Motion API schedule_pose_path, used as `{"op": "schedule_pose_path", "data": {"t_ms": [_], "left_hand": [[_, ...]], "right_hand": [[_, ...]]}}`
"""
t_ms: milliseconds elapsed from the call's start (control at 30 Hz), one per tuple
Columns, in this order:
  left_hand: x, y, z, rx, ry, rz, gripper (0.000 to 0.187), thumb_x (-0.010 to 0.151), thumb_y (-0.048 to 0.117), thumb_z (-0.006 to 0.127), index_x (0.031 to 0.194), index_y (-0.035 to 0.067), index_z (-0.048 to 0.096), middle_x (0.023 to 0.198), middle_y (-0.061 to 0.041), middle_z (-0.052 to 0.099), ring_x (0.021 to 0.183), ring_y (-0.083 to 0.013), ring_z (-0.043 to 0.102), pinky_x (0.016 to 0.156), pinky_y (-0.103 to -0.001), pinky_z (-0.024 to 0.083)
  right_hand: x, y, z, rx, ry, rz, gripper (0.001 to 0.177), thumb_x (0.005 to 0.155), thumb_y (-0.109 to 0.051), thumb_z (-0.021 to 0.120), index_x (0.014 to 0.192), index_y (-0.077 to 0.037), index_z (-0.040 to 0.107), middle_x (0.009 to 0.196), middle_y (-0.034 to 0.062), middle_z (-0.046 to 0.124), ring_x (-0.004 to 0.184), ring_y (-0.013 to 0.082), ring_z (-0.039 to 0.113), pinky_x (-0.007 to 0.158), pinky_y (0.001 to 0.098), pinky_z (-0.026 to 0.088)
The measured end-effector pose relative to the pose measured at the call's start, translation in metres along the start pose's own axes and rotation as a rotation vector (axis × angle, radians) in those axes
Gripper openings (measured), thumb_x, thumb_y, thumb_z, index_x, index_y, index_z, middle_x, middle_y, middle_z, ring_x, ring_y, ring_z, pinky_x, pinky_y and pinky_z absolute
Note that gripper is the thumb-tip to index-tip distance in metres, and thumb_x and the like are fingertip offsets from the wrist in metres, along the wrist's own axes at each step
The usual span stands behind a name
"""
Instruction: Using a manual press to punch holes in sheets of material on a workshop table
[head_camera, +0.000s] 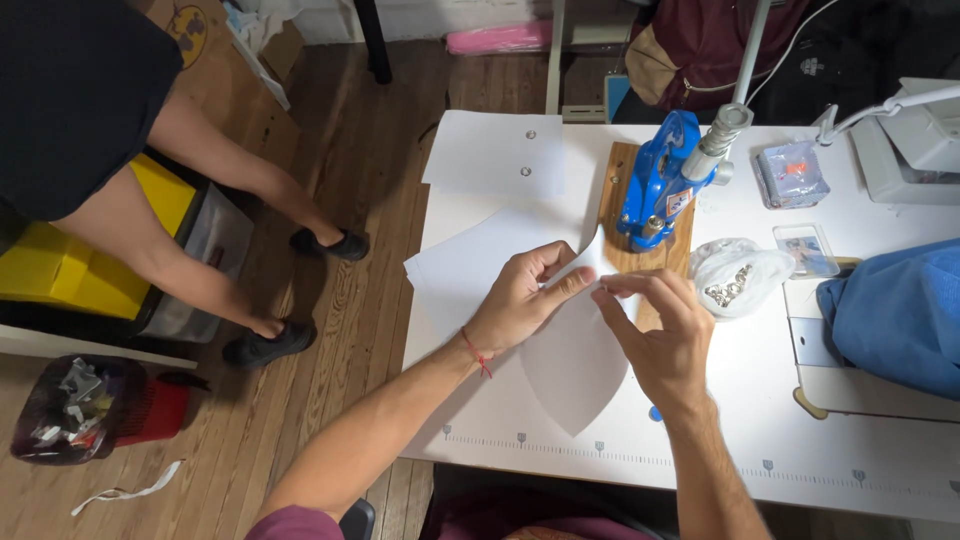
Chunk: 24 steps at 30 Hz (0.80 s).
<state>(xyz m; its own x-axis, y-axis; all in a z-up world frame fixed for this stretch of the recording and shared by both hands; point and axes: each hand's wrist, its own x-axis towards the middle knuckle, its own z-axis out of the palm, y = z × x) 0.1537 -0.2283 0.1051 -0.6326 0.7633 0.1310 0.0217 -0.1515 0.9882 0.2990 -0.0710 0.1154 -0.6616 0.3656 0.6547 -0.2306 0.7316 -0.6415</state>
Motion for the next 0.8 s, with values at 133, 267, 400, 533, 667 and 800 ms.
{"op": "schedule_pose_path", "data": {"t_ms": [133,267,400,533,667,800], "left_hand": [[-0.007,-0.015,-0.001,0.209,0.049,0.072,0.031,0.115,0.04,0.079,0.095,0.018,0.071,0.071,0.007,0.055,0.077,-0.0021,0.05,0.074,-0.024,0.052],[-0.016,-0.022,0.003,0.347,0.09,0.086,0.033,0.115,0.042,0.078,0.094,0.017,0.071,0.064,0.0,0.058,0.065,-0.0061,0.048,0.062,-0.029,0.05],[-0.024,-0.033,0.011,0.449,0.112,0.072,0.034,0.113,0.041,0.079,0.092,0.017,0.069,0.059,-0.001,0.055,0.055,-0.0062,0.049,0.054,-0.028,0.045],[-0.026,-0.024,0.018,0.472,0.107,0.078,0.035,0.116,0.039,0.076,0.092,0.015,0.067,0.059,-0.007,0.054,0.06,-0.0105,0.049,0.06,-0.031,0.05],[-0.023,-0.023,0.011,0.489,0.137,0.079,0.032,0.117,0.04,0.075,0.095,0.016,0.069,0.058,-0.01,0.058,0.06,-0.0117,0.047,0.06,-0.033,0.051],[-0.029,-0.018,-0.002,0.34,0.182,0.031,0.025,0.117,0.036,0.074,0.101,0.017,0.071,0.062,-0.001,0.06,0.07,-0.0083,0.048,0.065,-0.029,0.051]], "right_hand": [[-0.012,0.007,0.005,-0.028,0.02,0.005,0.01,0.104,-0.003,0.094,0.11,-0.011,0.09,0.095,0.0052,0.082,0.086,0.0251,0.08,0.086,0.0406,0.062],[-0.032,0.012,0.01,0.033,0.038,0.072,0.008,0.105,-0.005,0.089,0.11,-0.011,0.089,0.093,0.0068,0.082,0.078,0.0249,0.079,0.073,0.0377,0.066],[-0.053,0.024,0.017,0.059,0.044,0.127,0.006,0.108,-0.003,0.085,0.11,-0.007,0.088,0.098,0.0094,0.085,0.083,0.0285,0.086,0.07,0.0401,0.073],[-0.054,0.023,0.017,-0.036,0.029,0.116,0.005,0.11,-0.003,0.082,0.113,-0.006,0.085,0.101,0.0091,0.085,0.088,0.0312,0.086,0.072,0.0428,0.073],[-0.043,0.022,0.017,0.183,0.005,0.298,0.005,0.112,-0.006,0.079,0.113,-0.004,0.083,0.102,0.0123,0.087,0.094,0.0298,0.088,0.073,0.042,0.076],[-0.034,0.063,-0.005,0.474,0.084,0.482,0.007,0.117,-0.007,0.077,0.115,-0.001,0.079,0.102,0.0171,0.086,0.089,0.0289,0.086,0.065,0.0398,0.075]]}}
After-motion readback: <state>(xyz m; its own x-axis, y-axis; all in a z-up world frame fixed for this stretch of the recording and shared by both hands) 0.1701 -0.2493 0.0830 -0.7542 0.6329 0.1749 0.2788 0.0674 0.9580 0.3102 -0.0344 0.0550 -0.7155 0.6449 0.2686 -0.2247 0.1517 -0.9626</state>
